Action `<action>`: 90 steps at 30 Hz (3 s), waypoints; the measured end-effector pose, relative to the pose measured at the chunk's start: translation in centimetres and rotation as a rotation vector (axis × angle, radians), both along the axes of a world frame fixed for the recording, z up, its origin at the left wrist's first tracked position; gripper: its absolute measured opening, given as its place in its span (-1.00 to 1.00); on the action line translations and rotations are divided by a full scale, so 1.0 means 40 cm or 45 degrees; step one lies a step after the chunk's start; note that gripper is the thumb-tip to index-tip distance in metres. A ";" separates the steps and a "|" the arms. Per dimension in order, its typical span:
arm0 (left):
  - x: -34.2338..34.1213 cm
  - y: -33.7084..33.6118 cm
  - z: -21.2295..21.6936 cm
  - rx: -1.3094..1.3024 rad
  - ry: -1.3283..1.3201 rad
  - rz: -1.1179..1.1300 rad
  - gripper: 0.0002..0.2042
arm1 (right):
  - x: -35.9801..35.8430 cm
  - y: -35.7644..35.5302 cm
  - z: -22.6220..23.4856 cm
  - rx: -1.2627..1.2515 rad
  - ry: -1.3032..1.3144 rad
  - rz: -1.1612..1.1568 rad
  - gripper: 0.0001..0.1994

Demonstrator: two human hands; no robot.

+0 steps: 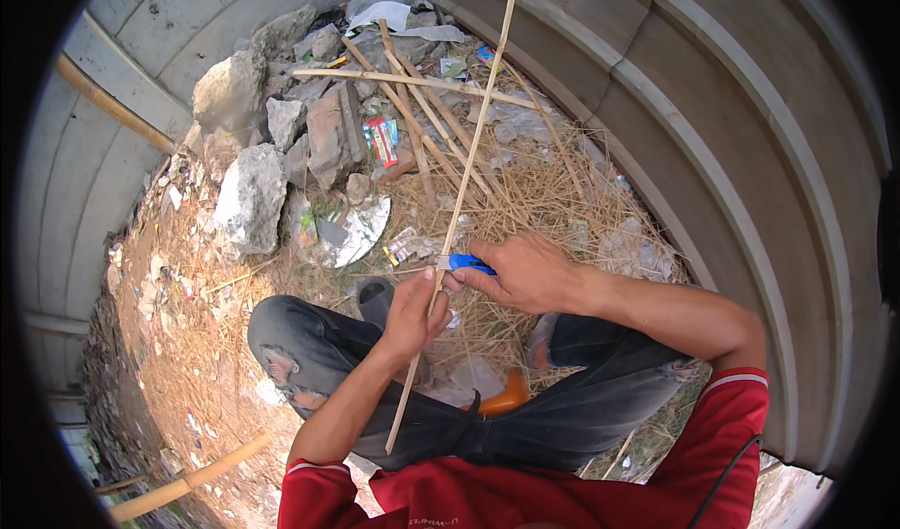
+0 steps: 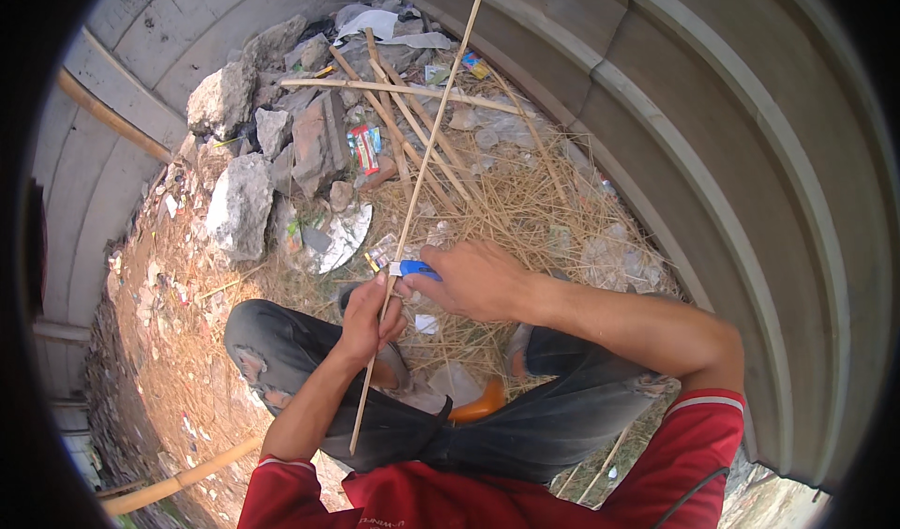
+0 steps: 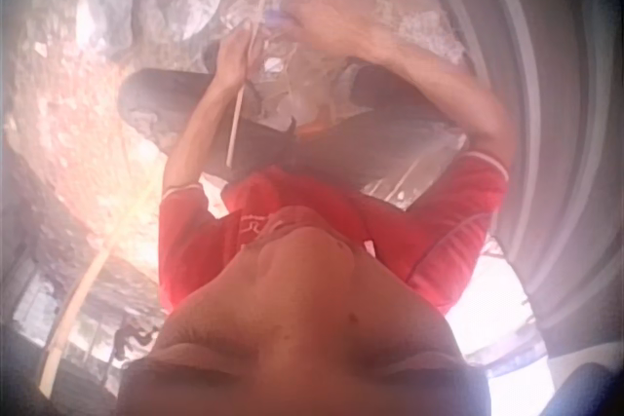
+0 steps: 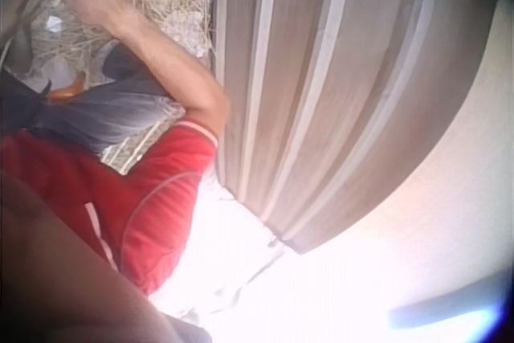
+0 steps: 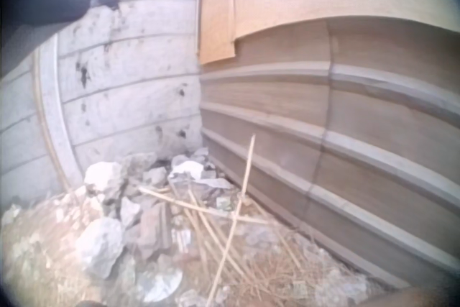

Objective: The person sits cross-legged on the ground and uses a blue utility knife to shave thin strips from a long bamboo stick. They hold the stick with their left hand and scrape the blade along its length, occasionally switching to a machete to split or trim the bamboo.

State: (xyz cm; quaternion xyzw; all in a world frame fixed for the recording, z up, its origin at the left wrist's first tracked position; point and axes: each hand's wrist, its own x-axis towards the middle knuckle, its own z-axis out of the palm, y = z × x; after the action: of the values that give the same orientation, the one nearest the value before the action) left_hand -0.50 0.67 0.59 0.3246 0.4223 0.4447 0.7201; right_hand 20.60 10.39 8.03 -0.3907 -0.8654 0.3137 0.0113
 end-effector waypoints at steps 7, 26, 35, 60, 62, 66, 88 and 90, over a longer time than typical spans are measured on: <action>-0.012 0.014 0.007 -0.064 -0.093 0.049 -0.52 | -0.009 0.061 -0.038 0.328 0.155 0.003 -0.57; -0.029 -0.016 0.005 -0.006 -0.091 -0.102 -0.52 | 0.007 0.051 -0.015 0.377 0.026 -0.103 -0.54; -0.009 -0.022 -0.008 0.001 -0.076 -0.175 -0.51 | 0.102 0.212 -0.011 0.537 0.052 -0.343 -0.53; -0.009 -0.025 -0.009 -0.058 -0.156 -0.230 -0.50 | 0.263 0.318 -0.018 0.472 0.628 -0.662 -0.57; -0.014 -0.022 0.001 -0.085 -0.218 -0.251 -0.50 | 0.238 0.301 0.000 0.345 0.726 -0.721 -0.59; -0.009 -0.017 -0.010 -0.118 -0.315 -0.307 -0.51 | 0.196 0.275 0.019 -0.058 0.891 -0.833 -0.58; -0.002 0.001 0.001 0.129 -0.079 0.008 -0.54 | -0.018 -0.024 -0.011 0.220 0.177 0.002 -0.51; -0.008 -0.003 -0.002 0.123 -0.054 0.034 -0.53 | -0.025 -0.024 -0.017 0.241 0.105 0.023 -0.51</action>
State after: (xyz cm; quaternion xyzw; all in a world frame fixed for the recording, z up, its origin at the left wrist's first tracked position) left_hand -0.84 0.57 0.51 0.3439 0.3891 0.4809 0.7064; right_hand 19.60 9.43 7.36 -0.3670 -0.8934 0.2462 0.0809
